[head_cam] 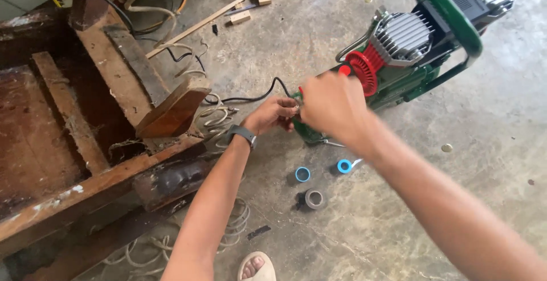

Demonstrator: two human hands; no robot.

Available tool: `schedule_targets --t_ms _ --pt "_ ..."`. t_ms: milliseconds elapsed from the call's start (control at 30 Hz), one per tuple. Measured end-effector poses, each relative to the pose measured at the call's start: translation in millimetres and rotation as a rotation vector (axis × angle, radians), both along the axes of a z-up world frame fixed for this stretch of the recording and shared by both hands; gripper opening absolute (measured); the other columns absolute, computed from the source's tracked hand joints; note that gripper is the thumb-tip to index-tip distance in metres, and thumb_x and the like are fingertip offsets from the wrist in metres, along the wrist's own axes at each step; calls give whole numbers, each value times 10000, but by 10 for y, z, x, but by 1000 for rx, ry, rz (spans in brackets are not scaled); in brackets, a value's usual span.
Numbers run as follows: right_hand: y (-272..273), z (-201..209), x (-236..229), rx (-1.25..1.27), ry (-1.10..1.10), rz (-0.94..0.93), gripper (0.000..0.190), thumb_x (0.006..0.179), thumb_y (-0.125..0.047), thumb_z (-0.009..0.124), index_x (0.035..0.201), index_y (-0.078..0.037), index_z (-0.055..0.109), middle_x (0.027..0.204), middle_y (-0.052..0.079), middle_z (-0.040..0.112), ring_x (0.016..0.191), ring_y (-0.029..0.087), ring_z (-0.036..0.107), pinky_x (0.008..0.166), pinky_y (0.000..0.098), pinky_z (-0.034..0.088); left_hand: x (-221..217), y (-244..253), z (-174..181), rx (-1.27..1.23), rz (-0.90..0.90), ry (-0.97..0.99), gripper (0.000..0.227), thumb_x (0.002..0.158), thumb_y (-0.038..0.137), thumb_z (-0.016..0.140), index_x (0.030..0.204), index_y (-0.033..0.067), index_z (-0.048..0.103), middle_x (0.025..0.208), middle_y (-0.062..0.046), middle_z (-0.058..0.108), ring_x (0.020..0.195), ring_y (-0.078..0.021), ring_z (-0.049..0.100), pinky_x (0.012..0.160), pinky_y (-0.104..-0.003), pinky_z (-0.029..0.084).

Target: Applying thread seal tape to a fitting and installing it onto an air compressor using a wrench.

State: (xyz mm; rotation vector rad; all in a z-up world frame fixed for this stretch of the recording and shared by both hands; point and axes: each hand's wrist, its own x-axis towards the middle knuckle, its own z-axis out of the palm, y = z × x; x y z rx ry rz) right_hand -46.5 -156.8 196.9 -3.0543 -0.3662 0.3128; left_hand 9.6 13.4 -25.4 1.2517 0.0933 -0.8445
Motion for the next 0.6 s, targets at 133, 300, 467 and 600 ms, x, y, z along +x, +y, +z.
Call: schedule_targets --t_ms 133,300,467,600 --pt "-197 -353 -476 44 -14 -91 320 862 -231 465 927 -109 754 783 159 740 805 422 763 687 553 580 -20 -17 151 70 -55 -28 214 892 44 721 1103 9 722 932 -254 753 593 -288 729 552 -401 649" --pt "-345 -936 -1165 86 -650 -82 236 1020 -253 505 1158 -191 686 656 2 575 599 169 683 512 304 530 -39 -26 240 144 -52 -103 122 902 86 679 1001 46 738 840 -211 755 544 -262 704 510 -369 621" --pt "-412 -1714 -1445 266 -838 -64 346 1007 -184 518 1287 -134 715 657 9 530 544 203 613 515 284 498 -71 -78 287 193 -30 -174 247 901 46 643 1133 7 719 813 -205 749 516 -219 669 477 -311 580" --pt "-400 -2396 -1490 456 -978 -44 407 1036 -123 437 1308 -33 726 663 19 525 515 188 566 529 259 497 -106 -116 328 304 -15 -286 310 882 19 675 1191 16 709 785 -211 754 457 -200 637 402 -286 529"
